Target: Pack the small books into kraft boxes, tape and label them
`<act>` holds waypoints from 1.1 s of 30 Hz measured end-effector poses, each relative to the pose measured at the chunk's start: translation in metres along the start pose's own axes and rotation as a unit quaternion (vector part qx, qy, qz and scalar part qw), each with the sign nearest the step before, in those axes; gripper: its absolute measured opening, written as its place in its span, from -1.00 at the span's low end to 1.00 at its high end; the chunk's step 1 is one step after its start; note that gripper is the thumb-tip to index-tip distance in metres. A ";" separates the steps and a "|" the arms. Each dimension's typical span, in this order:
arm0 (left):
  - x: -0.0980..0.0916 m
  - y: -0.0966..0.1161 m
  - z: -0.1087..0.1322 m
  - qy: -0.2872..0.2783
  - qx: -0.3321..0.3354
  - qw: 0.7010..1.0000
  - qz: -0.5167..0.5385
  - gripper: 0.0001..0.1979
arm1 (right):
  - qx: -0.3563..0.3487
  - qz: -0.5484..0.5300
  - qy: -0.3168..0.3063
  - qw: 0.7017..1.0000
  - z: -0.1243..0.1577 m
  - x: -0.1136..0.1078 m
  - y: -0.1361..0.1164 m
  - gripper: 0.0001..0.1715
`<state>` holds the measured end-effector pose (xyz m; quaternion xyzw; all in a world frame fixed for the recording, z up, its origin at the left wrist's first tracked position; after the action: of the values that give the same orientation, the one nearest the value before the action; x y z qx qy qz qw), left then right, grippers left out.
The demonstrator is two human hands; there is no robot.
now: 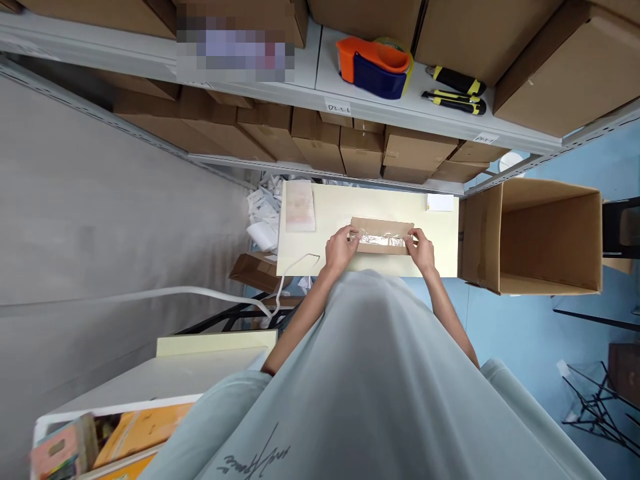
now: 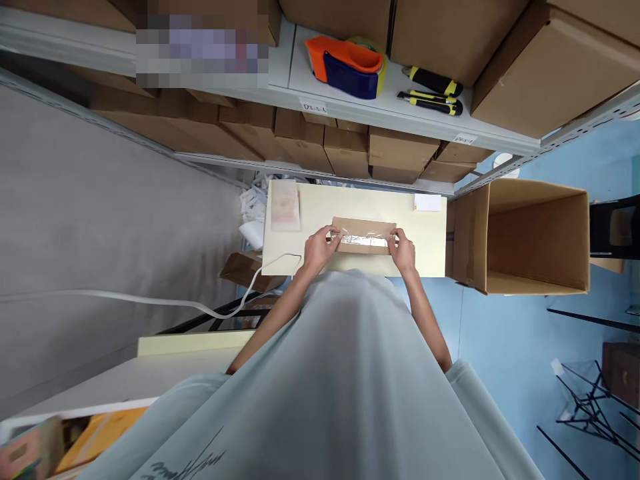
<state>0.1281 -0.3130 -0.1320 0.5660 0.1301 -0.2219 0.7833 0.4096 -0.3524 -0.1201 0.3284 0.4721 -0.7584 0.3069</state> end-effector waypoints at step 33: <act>0.019 -0.017 0.003 0.000 -0.004 1.000 0.021 -0.82 | -0.027 0.042 0.028 0.998 0.026 0.006 0.027 -0.49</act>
<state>0.1359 -0.3243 -0.1539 0.5655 0.1190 -0.2045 0.7901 0.4217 -0.3876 -0.1301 0.3610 0.4866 -0.7222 0.3337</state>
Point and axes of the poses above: each hand's wrist, its own z-axis away from the middle knuckle, its own x-axis out of the palm, y = z × x, the point moved 3 cm from there along -z, towards the middle knuckle, and after that the axes turned 12 degrees about z, right-handed, at the moved point
